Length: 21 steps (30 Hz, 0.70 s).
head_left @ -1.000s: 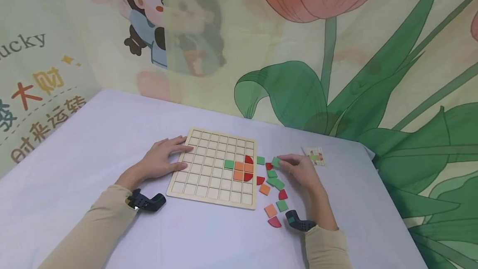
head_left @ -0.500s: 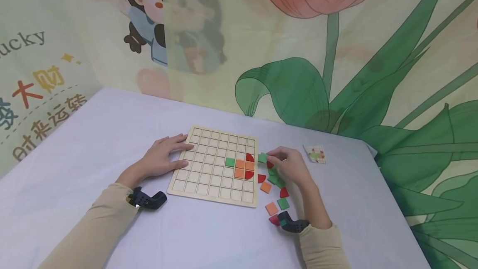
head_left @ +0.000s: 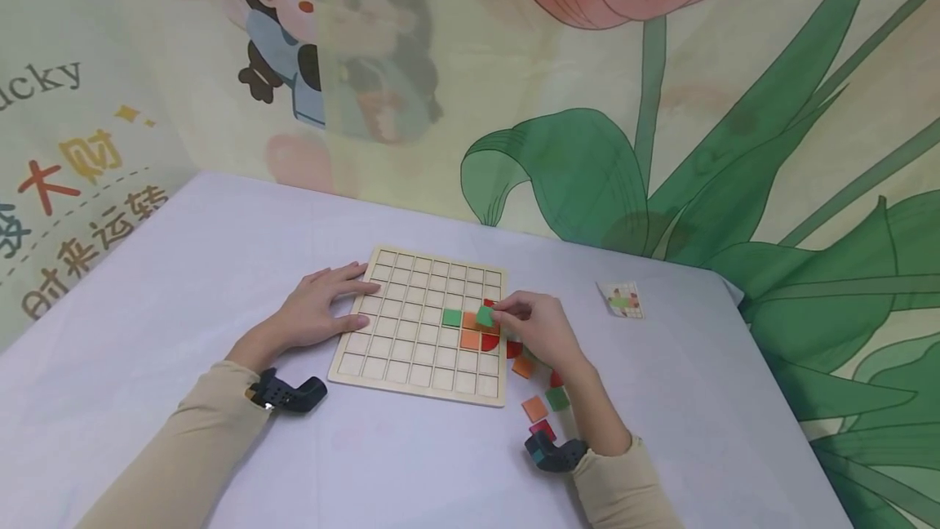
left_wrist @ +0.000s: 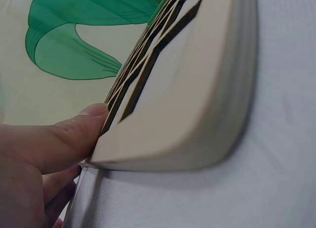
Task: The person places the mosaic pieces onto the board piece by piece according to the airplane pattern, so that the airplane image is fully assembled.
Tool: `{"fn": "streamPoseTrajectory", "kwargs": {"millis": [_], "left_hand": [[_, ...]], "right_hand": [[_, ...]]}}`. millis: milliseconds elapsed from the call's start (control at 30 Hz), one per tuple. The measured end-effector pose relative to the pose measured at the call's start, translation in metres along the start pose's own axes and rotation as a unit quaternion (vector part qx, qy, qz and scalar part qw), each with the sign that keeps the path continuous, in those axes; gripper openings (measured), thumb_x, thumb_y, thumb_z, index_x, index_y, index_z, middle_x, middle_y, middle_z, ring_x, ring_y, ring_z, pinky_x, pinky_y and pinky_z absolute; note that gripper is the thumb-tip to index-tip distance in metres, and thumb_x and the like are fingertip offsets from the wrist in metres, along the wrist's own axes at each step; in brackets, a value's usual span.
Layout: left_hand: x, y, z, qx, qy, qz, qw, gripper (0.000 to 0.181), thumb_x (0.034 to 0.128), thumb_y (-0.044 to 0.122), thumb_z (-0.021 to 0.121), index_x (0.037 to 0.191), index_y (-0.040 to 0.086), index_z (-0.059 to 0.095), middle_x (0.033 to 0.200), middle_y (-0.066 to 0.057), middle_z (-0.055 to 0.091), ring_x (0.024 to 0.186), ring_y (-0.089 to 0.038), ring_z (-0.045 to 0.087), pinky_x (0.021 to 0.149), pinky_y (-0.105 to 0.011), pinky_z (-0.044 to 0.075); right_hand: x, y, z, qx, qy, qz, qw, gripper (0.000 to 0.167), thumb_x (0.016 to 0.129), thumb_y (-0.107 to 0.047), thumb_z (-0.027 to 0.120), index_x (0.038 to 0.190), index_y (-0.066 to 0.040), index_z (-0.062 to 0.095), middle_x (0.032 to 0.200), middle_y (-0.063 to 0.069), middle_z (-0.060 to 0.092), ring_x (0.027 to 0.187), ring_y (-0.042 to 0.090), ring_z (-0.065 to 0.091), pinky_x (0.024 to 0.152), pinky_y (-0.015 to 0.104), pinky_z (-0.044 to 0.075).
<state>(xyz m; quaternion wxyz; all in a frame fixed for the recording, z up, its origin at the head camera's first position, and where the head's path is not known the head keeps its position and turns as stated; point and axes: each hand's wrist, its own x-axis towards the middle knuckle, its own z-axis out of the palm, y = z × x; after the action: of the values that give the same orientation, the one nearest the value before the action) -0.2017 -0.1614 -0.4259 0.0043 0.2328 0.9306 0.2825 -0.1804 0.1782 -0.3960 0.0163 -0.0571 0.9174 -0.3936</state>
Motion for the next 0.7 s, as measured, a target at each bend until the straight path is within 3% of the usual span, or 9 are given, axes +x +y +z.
{"fn": "streamPoseTrajectory", "kwargs": {"millis": [333,700], "left_hand": [[-0.001,-0.002,0.001,-0.004,0.004,0.003,1.0,0.054,0.0836,0.037,0.068,0.13,0.011,0.059,0.151,-0.019,0.035,0.141,-0.038,0.027,0.112,-0.057,0.016],[0.0,-0.001,0.001,-0.003,0.003,0.01,0.9999,0.054,0.0838,0.038,0.068,0.129,0.011,0.059,0.15,-0.02,0.036,0.141,-0.038,0.027,0.113,-0.057,0.016]], "right_hand": [[-0.004,-0.011,0.018,-0.009,0.003,-0.016,0.9998,0.013,0.083,-0.022,0.073,0.095,-0.016,0.072,0.078,-0.005,0.068,0.071,0.011,0.058,0.058,0.022,0.049],[-0.009,-0.012,0.035,-0.008,0.023,-0.053,0.9983,0.011,0.082,-0.02,0.075,0.092,-0.017,0.073,0.079,-0.007,0.071,0.064,0.005,0.059,0.057,0.018,0.049]]}}
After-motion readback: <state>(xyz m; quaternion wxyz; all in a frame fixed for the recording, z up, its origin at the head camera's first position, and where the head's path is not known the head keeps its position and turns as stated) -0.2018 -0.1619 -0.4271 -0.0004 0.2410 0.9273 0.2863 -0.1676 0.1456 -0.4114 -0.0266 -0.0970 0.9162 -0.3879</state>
